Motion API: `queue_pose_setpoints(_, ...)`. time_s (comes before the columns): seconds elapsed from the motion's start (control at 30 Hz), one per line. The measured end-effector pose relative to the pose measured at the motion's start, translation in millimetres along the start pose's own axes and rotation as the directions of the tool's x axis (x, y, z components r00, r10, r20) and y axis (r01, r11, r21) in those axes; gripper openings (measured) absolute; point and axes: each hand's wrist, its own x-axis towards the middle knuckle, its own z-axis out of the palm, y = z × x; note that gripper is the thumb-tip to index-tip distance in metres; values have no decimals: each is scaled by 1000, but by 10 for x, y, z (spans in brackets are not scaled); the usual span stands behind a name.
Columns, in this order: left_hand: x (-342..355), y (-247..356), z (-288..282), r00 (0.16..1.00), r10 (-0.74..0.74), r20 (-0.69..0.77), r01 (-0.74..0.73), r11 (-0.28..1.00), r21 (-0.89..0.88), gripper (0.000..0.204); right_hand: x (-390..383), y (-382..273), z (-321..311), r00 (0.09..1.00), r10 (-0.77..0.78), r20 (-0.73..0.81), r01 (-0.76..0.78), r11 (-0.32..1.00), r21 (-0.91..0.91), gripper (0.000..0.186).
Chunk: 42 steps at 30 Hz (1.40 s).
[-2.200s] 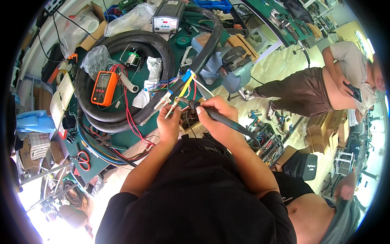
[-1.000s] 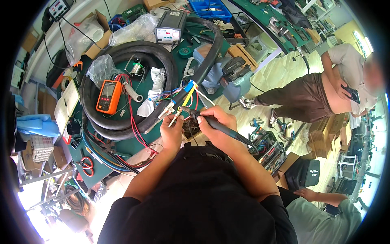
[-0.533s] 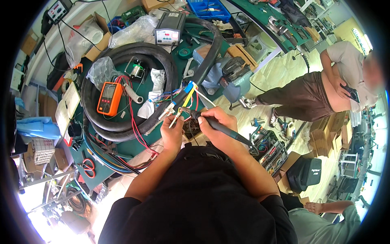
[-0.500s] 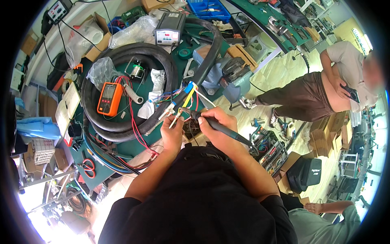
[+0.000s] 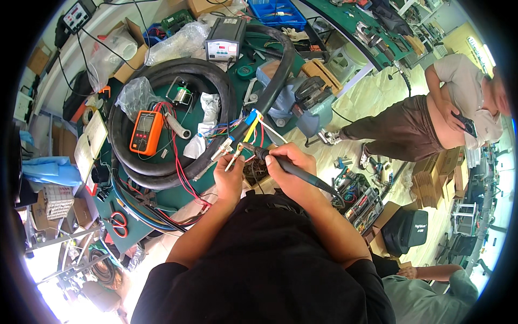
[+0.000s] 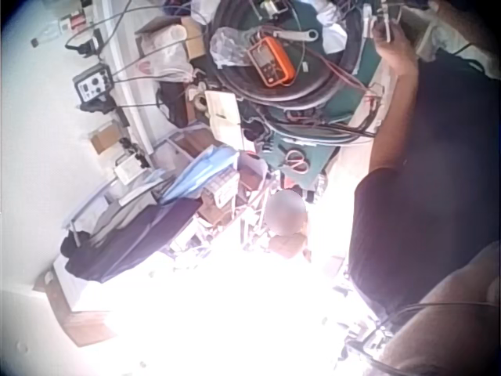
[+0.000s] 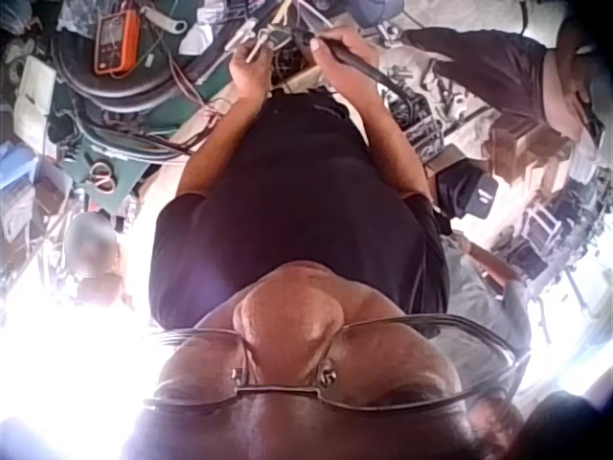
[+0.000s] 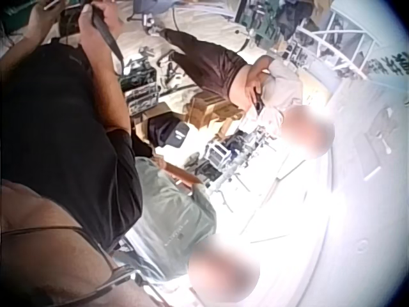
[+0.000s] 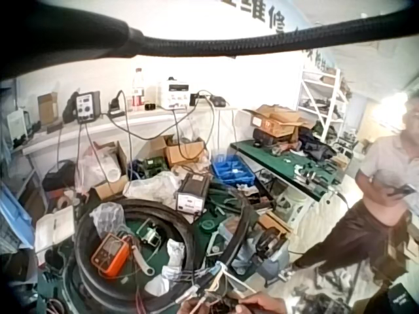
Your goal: The person uses a soldering iron to connect wires on a large cable while another person assists by holding components.
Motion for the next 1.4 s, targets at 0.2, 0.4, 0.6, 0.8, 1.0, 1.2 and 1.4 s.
queue_pose_setpoints(0.2,21,-47,-13,999,35,-11,-35,999,33,21,-12,14,-13,1000,-20,-10,19,999,-37,10)
queue_pose_setpoints(0.4,29,-81,-16,998,54,-10,-54,998,33,21,-20,20,-13,1000,-11,1,11,1000,-1,10)
queue_pose_setpoints(0.6,50,-133,-29,998,67,-5,-67,997,24,21,-22,9,-8,1000,3,11,-3,1000,-23,9)
queue_pose_setpoints(0.8,10,-6,-38,1000,12,13,-13,998,65,23,-21,21,-21,1000,-6,16,6,1000,-25,10)
queue_pose_setpoints(1.0,44,-128,-49,998,56,-4,-55,996,68,24,-12,-13,-12,998,19,63,-19,1000,0,11)
queue_pose_setpoints(1.2,14,-67,-47,1000,19,15,-20,999,40,24,-7,16,8,996,-1,85,4,999,-36,12)
queue_pose_setpoints(1.4,-9,-10,-32,1000,-13,13,13,1000,21,23,8,-29,31,996,13,85,-10,999,-40,12)
